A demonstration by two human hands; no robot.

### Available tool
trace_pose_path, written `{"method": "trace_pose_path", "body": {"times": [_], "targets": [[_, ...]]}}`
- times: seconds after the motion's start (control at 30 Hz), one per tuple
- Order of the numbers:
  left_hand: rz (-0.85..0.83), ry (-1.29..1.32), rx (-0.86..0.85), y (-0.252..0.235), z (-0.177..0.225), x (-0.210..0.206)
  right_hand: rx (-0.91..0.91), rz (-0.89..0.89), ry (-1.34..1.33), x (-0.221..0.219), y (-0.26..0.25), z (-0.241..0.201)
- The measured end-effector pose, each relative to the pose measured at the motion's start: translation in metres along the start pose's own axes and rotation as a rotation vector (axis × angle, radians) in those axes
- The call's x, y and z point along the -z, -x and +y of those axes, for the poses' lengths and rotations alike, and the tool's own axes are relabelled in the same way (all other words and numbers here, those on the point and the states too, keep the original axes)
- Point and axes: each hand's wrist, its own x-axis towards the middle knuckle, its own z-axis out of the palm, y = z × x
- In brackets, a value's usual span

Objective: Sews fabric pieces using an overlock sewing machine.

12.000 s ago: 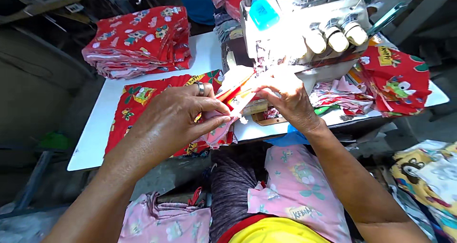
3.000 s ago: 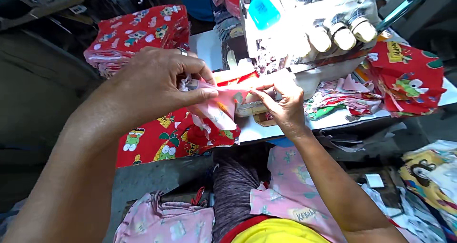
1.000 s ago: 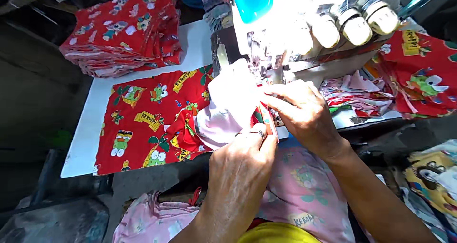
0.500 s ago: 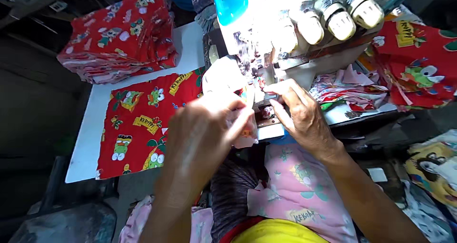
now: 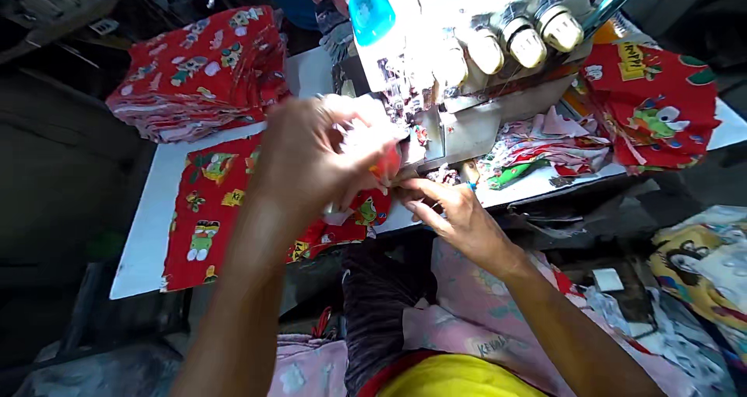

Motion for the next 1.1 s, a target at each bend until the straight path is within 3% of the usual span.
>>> {"method": "trace_pose_path", "body": {"times": [0.17, 0.27, 0.4, 0.5, 0.6, 0.83, 0.9, 1.0, 1.1], "targets": [[0.04, -0.274, -0.136, 0.048, 0.028, -0.063, -0.058, 0.059, -0.072, -0.03, 0.012, -0.018], [0.1, -0.397, -0.126, 0.059, 0.031, -0.078, 0.012, 0.092, -0.004, -0.043, 0.028, -0.02], [0.13, -0.436, -0.13, 0.06, 0.036, -0.081, 0.059, 0.109, -0.008, -0.048, 0.036, -0.024], [0.125, -0.455, -0.113, 0.053, 0.033, -0.083, -0.049, -0.003, -0.154, -0.041, 0.028, -0.035], [0.129, -0.507, -0.088, 0.041, 0.029, -0.08, 0.013, 0.052, -0.152, -0.052, 0.014, -0.033], [0.148, -0.576, -0.053, 0.024, 0.027, -0.076, 0.018, -0.007, -0.25, -0.054, 0.0, -0.045], [0.146, -0.578, -0.055, 0.024, 0.027, -0.078, 0.006, -0.027, -0.252, -0.056, 0.003, -0.046], [0.155, -0.587, -0.048, 0.019, 0.026, -0.079, 0.131, 0.043, -0.159, -0.072, 0.006, -0.033], [0.149, -0.591, -0.031, 0.009, 0.021, -0.077, 0.05, -0.052, -0.158, -0.07, 0.001, -0.033]]}}
